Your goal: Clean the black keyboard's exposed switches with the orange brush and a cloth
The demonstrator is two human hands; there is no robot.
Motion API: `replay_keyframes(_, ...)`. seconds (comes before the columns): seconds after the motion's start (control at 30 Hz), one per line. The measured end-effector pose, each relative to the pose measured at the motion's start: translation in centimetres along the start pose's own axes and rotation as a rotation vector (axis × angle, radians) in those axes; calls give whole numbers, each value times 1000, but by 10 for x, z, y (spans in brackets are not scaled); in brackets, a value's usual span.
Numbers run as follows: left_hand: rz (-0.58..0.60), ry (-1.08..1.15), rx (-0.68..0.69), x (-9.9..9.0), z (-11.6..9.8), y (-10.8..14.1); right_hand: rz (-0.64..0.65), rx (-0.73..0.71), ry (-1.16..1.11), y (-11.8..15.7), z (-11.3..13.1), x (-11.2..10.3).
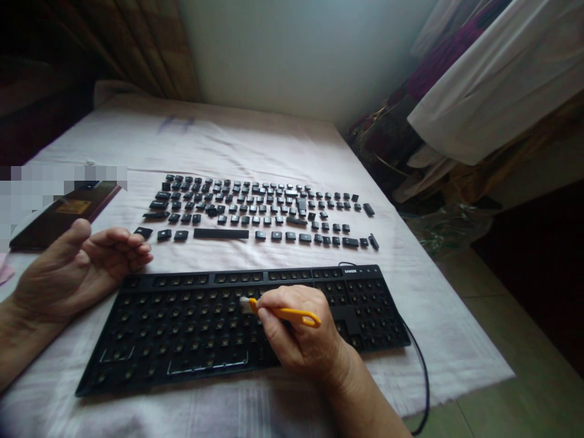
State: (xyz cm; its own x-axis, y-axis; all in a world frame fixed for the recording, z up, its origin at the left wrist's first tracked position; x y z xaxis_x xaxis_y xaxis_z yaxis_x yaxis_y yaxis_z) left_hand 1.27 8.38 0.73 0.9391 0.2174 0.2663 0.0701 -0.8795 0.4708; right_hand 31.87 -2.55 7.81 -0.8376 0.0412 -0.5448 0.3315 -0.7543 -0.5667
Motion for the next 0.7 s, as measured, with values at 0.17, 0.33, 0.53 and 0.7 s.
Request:
replay_keyframes(0.17, -7, -6, 3, 0, 0, -1, 8, -20, -40, -1, 2, 1)
replay_keyframes(0.33, -8, -8, 3, 0, 0, 0, -135, 16, -66, 3, 0, -10)
replay_keyframes(0.53, -18, -7, -3, -1, 0, 0, -68, -4, 0, 1, 1, -5)
replay_keyframes(0.7, 25, -16, 11, -1, 1, -2, -10, -10, -39, -1, 0, 2)
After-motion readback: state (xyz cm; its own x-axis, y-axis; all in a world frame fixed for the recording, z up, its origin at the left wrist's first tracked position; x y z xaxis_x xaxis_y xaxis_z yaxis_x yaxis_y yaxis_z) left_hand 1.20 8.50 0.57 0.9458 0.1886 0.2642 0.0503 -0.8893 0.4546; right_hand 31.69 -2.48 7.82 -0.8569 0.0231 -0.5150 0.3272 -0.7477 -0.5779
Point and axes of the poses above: each hand's wrist, its own y-axis away from the middle knuckle, its own x-axis out of the palm, z = x × y, the point moved 6 cm from there along -y, towards the middle knuckle, and after that the axes turned 7 degrees about -y, right-handed, at the moved point
